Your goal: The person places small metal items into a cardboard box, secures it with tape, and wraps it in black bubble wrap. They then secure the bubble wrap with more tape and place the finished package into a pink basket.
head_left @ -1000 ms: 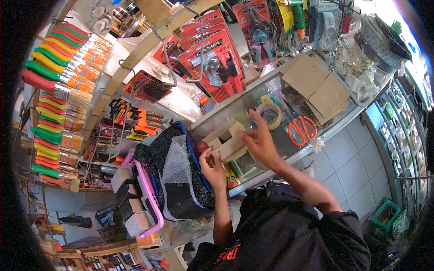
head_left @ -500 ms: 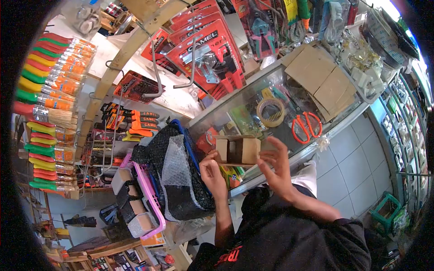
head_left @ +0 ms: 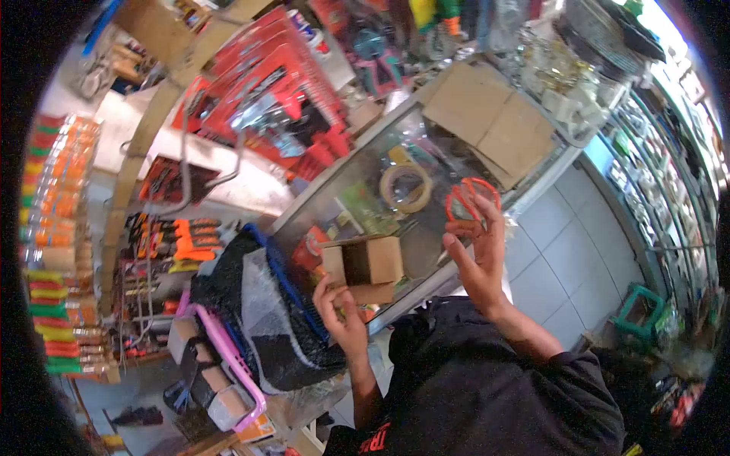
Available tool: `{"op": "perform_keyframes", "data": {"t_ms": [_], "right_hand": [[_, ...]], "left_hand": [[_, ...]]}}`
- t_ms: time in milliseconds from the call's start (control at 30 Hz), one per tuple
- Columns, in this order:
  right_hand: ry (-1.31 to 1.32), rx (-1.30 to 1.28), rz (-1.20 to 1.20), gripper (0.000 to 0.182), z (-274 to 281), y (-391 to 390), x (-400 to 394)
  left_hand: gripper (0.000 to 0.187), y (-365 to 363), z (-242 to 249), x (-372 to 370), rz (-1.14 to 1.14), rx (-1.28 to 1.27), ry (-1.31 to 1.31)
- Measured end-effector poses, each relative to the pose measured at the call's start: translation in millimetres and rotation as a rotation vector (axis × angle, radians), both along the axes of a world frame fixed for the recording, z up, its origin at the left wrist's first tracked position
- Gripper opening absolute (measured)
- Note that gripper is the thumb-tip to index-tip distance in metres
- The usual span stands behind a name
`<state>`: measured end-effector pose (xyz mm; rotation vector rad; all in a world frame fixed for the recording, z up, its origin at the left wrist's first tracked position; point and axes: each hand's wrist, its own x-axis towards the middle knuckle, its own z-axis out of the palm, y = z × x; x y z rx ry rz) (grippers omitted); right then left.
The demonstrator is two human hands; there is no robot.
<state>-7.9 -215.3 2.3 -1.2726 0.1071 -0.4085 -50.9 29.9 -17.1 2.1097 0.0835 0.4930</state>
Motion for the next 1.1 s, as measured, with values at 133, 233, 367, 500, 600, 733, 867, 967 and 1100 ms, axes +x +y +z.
{"op": "perform_keyframes", "data": {"t_ms": [133, 233, 367, 500, 600, 733, 867, 967, 1100], "right_hand": [[-0.030, -0.165, -0.225, 0.065, -5.3, -63.5, 1.5], [-0.109, -0.324, -0.455, 0.063, -5.6, -120.7, 14.9], [-0.110, -0.346, -0.587, 0.061, 12.8, -189.3, 36.1], [-0.143, -0.397, -0.609, 0.060, 30.7, -244.2, 66.0], [-0.093, -0.548, -0.643, 0.060, 38.3, -290.2, 98.7], [0.007, -0.869, -0.697, 0.064, 31.1, -347.9, 145.1], [0.150, -0.906, -0.653, 0.064, 22.4, -365.9, 173.2], [0.163, -0.840, -0.685, 0.064, 20.6, -358.8, 182.8], [0.174, -0.776, -0.731, 0.064, 8.9, -367.3, 202.2]], "left_hand": [[0.024, -16.9, -10.6, -5.5, 0.051, -0.032, 0.010], [0.025, -36.2, -16.2, -8.6, 0.096, 0.038, 0.005], [0.028, -66.4, -4.0, -8.3, 0.049, -0.163, 0.131], [0.030, -76.8, -16.6, -8.2, 0.074, -0.043, 0.127], [0.034, -92.9, -18.7, -5.8, 0.135, 0.016, 0.126], [0.043, -108.8, -16.6, 4.2, 0.209, -0.012, 0.121], [0.053, -123.0, -7.2, 11.5, 0.229, -0.069, 0.150], [0.055, -124.4, -8.2, 17.1, 0.240, -0.051, 0.137], [0.056, -129.7, -8.8, 21.5, 0.309, -0.089, 0.129]]}}
